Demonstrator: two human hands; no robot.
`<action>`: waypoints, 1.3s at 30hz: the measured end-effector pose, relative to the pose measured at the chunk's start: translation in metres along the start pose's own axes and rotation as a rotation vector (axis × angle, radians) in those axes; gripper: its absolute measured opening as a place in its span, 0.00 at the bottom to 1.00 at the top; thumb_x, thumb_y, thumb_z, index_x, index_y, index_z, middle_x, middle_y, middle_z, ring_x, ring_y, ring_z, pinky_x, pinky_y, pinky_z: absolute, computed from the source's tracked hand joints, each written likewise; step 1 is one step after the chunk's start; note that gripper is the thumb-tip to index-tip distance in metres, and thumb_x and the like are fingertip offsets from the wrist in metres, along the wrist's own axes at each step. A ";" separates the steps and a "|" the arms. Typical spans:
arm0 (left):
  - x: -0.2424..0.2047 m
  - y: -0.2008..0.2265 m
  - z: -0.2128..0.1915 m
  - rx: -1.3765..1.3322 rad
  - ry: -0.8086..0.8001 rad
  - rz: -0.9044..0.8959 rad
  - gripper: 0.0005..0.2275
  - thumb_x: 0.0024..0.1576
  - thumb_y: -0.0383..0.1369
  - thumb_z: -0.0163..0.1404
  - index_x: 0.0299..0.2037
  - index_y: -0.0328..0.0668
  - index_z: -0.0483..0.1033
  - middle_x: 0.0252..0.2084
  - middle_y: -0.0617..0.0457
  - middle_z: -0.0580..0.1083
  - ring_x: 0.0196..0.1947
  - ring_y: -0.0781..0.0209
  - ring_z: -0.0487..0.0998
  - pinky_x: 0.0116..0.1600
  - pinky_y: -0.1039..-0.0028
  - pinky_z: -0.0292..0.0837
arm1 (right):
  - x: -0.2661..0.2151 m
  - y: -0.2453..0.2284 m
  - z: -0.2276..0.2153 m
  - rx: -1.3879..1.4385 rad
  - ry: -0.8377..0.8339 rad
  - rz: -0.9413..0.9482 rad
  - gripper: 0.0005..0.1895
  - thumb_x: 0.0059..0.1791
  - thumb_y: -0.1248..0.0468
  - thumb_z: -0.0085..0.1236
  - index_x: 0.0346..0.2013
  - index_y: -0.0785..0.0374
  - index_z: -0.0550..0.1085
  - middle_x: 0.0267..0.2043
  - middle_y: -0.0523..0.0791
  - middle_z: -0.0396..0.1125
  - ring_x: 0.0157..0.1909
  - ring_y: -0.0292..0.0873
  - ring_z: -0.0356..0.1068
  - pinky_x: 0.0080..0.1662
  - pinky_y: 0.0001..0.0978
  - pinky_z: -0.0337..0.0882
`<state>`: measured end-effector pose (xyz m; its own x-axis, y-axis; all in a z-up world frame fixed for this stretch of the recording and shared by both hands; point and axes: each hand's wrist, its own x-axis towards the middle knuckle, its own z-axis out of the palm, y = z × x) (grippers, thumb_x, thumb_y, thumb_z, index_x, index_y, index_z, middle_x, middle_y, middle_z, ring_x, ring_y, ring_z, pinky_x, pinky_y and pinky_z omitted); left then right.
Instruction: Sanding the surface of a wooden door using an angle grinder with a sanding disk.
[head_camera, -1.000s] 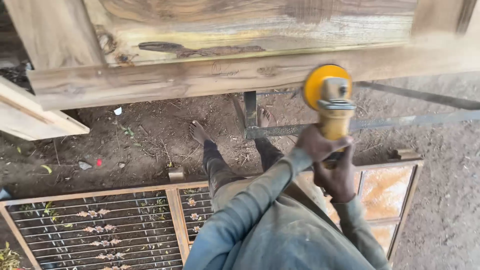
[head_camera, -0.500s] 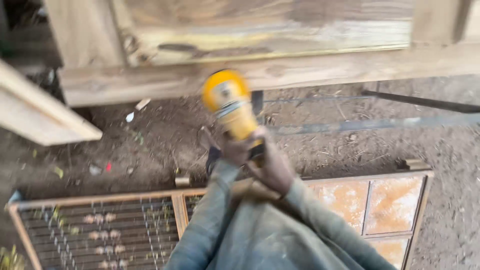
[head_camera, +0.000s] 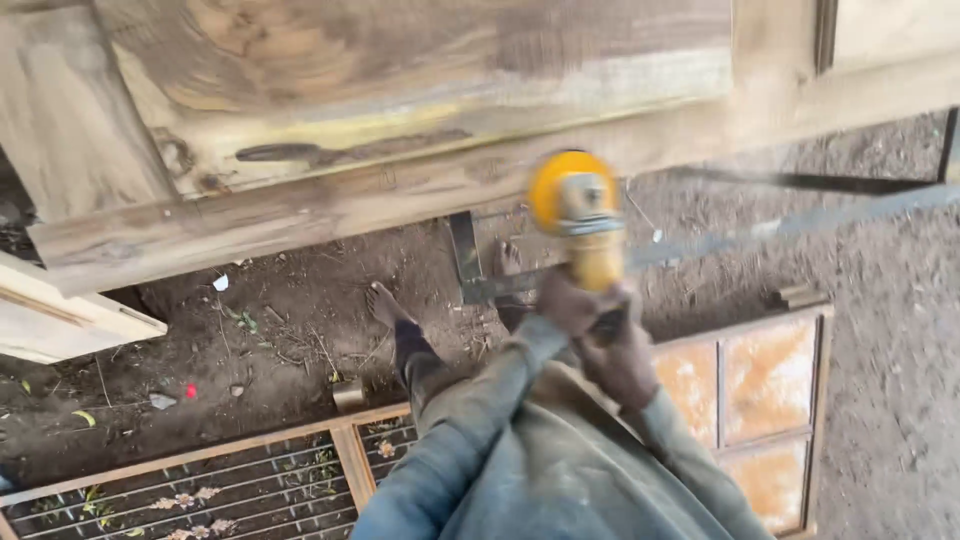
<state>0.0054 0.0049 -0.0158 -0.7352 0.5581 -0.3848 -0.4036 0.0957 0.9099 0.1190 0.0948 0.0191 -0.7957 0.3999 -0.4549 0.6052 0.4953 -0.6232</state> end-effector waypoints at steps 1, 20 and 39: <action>0.012 0.000 0.016 0.001 0.006 -0.005 0.20 0.52 0.48 0.60 0.45 0.41 0.79 0.38 0.50 0.82 0.35 0.60 0.85 0.42 0.71 0.84 | 0.004 0.009 -0.011 0.002 -0.007 -0.001 0.44 0.45 0.52 0.66 0.64 0.65 0.51 0.40 0.54 0.76 0.39 0.51 0.80 0.42 0.42 0.81; -0.074 -0.001 -0.114 -0.385 0.440 0.078 0.20 0.50 0.45 0.64 0.44 0.40 0.79 0.40 0.51 0.81 0.38 0.60 0.84 0.44 0.72 0.83 | 0.011 -0.098 0.067 -0.212 -0.370 -0.251 0.44 0.45 0.54 0.64 0.67 0.62 0.50 0.37 0.53 0.75 0.35 0.53 0.79 0.38 0.46 0.79; -0.140 -0.001 -0.310 -0.419 0.778 0.005 0.13 0.52 0.34 0.64 0.40 0.31 0.84 0.38 0.50 0.83 0.34 0.62 0.85 0.39 0.75 0.81 | -0.014 -0.281 0.200 -0.087 -0.444 -0.697 0.48 0.48 0.54 0.64 0.72 0.65 0.46 0.44 0.61 0.72 0.44 0.63 0.77 0.44 0.51 0.76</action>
<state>-0.0606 -0.3288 -0.0110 -0.8379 -0.1762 -0.5166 -0.4540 -0.3006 0.8388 -0.0449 -0.2043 0.0737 -0.9134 -0.3532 -0.2025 -0.0451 0.5821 -0.8119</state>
